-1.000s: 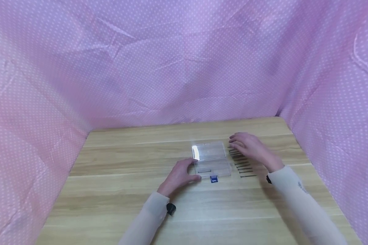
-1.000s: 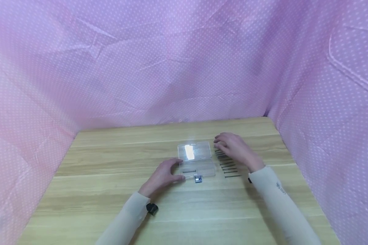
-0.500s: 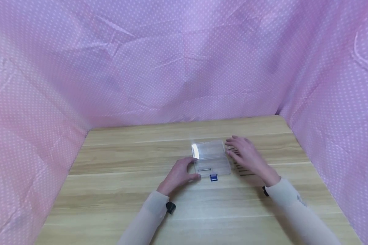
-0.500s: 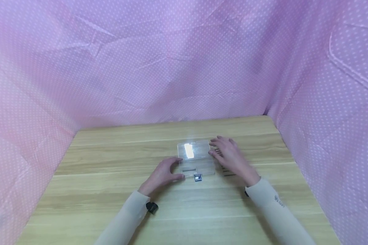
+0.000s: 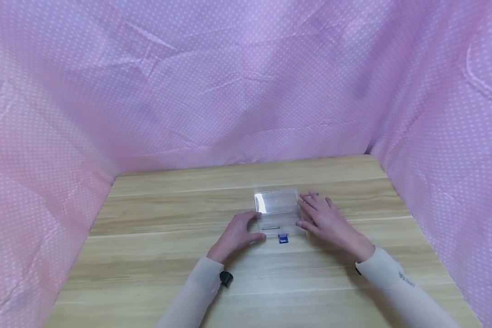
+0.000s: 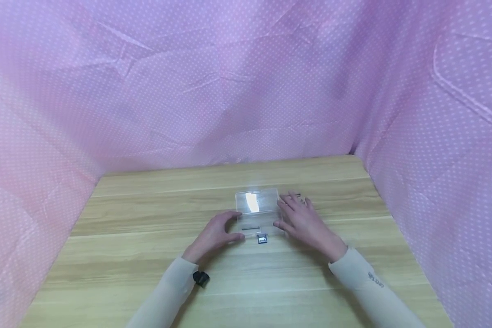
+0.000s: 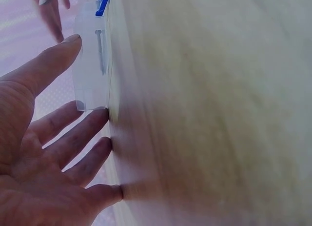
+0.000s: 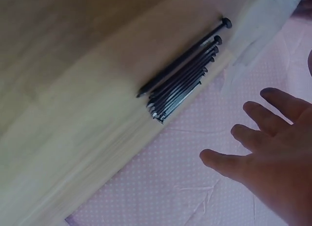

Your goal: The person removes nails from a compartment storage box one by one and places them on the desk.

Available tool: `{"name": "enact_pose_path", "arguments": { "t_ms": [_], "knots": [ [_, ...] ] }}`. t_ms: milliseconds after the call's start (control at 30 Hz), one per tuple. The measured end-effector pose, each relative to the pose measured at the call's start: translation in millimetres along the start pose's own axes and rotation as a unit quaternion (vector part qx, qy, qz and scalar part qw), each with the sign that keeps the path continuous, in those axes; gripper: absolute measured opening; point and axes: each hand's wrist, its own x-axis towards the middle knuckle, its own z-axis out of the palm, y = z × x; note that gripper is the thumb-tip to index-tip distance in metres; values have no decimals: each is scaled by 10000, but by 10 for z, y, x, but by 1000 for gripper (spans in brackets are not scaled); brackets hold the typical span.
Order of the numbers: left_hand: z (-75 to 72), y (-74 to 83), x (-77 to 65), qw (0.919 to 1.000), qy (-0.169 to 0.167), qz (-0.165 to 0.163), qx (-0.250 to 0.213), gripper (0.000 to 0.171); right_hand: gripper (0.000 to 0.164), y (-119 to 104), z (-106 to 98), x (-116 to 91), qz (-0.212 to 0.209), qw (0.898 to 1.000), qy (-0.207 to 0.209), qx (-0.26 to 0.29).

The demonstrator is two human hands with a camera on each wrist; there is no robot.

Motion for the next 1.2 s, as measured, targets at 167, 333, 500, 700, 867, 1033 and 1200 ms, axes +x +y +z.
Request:
{"name": "enact_pose_path", "arguments": {
  "t_ms": [167,333,500,700,867,1033,1200],
  "knots": [
    [-15,2,-20,10000,13,35,82,72,74,-21,49,-37,14,9997,-223,-33],
    [-15,-3,-28,10000,39,-33,81,72,72,-19,79,-53,-43,9996,-273,-53],
    [-16,-12,-39,9998,90,-115,138,72,65,-10,92,-51,-220,9995,-182,-97],
    [-23,-11,-57,9997,124,-16,214,73,61,0,101,-42,-258,9995,-155,-6],
    [-31,5,-67,9985,350,135,404,67,59,-3,96,-29,-172,9997,-191,31],
    [-37,55,-56,9957,680,473,420,38,56,-2,93,-21,-221,9996,-149,33],
    [-21,96,-4,9867,641,1225,857,10,55,-9,95,-26,-230,9996,-125,92]
  ]
}}
